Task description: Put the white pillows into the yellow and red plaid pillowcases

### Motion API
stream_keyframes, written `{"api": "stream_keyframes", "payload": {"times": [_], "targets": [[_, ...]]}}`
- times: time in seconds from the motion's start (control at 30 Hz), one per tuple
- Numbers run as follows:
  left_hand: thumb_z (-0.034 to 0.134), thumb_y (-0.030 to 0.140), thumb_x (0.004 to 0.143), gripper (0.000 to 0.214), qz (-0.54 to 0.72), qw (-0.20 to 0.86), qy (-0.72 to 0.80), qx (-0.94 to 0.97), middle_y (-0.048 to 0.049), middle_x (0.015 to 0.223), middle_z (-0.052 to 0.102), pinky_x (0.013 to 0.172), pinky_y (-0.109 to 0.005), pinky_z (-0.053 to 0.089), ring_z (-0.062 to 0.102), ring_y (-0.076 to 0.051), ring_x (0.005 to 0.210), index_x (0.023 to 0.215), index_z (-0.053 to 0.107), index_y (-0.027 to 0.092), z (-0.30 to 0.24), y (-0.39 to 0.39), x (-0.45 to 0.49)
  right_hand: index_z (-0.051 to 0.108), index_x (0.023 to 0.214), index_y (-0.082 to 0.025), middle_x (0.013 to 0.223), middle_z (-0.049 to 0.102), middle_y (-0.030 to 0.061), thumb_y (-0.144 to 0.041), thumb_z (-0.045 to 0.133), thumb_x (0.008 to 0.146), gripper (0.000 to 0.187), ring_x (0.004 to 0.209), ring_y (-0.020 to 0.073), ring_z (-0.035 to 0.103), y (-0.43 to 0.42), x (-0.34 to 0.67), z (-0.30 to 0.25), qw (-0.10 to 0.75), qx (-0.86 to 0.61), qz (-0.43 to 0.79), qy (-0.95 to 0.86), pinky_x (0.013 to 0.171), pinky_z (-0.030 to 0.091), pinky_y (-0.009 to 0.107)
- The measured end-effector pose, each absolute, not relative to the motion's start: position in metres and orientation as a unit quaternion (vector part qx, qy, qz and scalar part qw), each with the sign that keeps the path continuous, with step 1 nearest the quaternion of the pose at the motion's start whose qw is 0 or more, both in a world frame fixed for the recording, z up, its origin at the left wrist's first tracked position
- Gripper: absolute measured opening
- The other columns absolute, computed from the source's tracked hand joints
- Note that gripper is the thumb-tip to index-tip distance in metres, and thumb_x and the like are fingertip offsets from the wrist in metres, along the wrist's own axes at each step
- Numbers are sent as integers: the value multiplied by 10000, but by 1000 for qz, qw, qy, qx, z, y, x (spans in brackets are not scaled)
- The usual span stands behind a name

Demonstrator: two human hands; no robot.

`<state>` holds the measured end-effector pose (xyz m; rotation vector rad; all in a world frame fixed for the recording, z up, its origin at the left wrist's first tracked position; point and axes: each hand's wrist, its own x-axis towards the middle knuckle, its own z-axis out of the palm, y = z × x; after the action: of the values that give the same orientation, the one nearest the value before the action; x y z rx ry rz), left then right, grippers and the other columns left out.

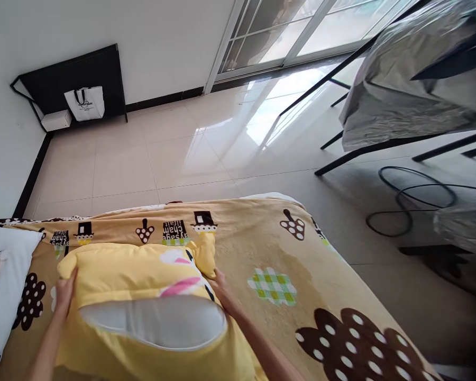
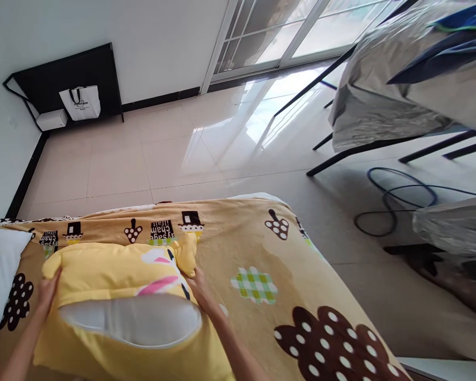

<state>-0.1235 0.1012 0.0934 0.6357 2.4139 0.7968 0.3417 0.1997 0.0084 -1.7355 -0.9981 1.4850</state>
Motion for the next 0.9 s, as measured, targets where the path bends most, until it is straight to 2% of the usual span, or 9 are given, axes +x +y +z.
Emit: {"api": "stream_keyframes", "payload": {"times": [0.13,0.2,0.3,0.4,0.53,0.63,0.73,0.83,0.9], "targets": [[618,576,755,506,337,259,890,165,-126,953,727,819,-388,558,680,-285,931,990,665,130,117,87,-167,662,740,-208,720,708,134,-596,614,686,395,725,302,651,192,363,12,271,-708,369,-537,687,470,377],[591,616,757,556,282,211,921,168,-158,987,713,870,-446,534,659,-334,992,1003,661,123,118,91,-178,676,885,-178,831,717,166,-590,502,795,457,805,300,662,193,351,9,261,-707,267,-600,729,473,372],[521,564,800,602,153,75,958,231,-241,1115,650,947,-574,452,567,-435,1138,1127,612,67,109,99,-169,599,1195,-128,1076,692,196,-563,341,903,583,976,297,647,194,319,-2,239,-702,242,-625,802,484,403],[442,404,868,499,150,-25,903,402,-235,1259,579,1038,-544,389,500,-385,1248,1242,547,90,96,87,-125,495,1372,-183,1279,623,171,-499,258,955,575,1122,283,605,173,306,-14,161,-670,278,-669,869,472,454],[390,168,892,371,167,83,649,738,-113,1176,662,1067,-400,398,565,-232,1196,1201,592,211,91,47,-24,480,1413,-273,1504,430,151,-422,323,982,482,1276,292,509,103,322,-15,166,-632,186,-733,969,403,487],[405,83,844,456,161,137,488,847,-106,1277,630,1093,-407,379,497,-223,1289,1263,553,185,93,38,49,510,1380,-293,1430,523,126,-312,406,971,423,1197,264,573,52,328,4,224,-592,151,-759,954,418,426],[416,82,836,486,154,148,473,855,-141,1303,606,1060,-425,409,483,-248,1298,1311,504,131,95,57,91,448,1413,-288,1334,607,98,-194,429,952,471,1160,227,597,34,316,31,275,-542,187,-772,940,444,374],[420,134,874,377,103,166,542,817,-141,1111,666,898,-422,490,602,-259,1063,1228,551,134,96,83,101,346,1472,-245,1338,593,119,-191,419,954,526,1162,221,586,48,293,54,271,-496,251,-786,927,467,359],[414,151,885,280,45,184,584,789,-110,953,674,801,-399,503,621,-243,898,1090,604,157,98,94,98,364,1452,-212,1291,606,132,-262,458,946,517,1120,232,595,63,278,62,248,-479,281,-794,887,488,355]]}}
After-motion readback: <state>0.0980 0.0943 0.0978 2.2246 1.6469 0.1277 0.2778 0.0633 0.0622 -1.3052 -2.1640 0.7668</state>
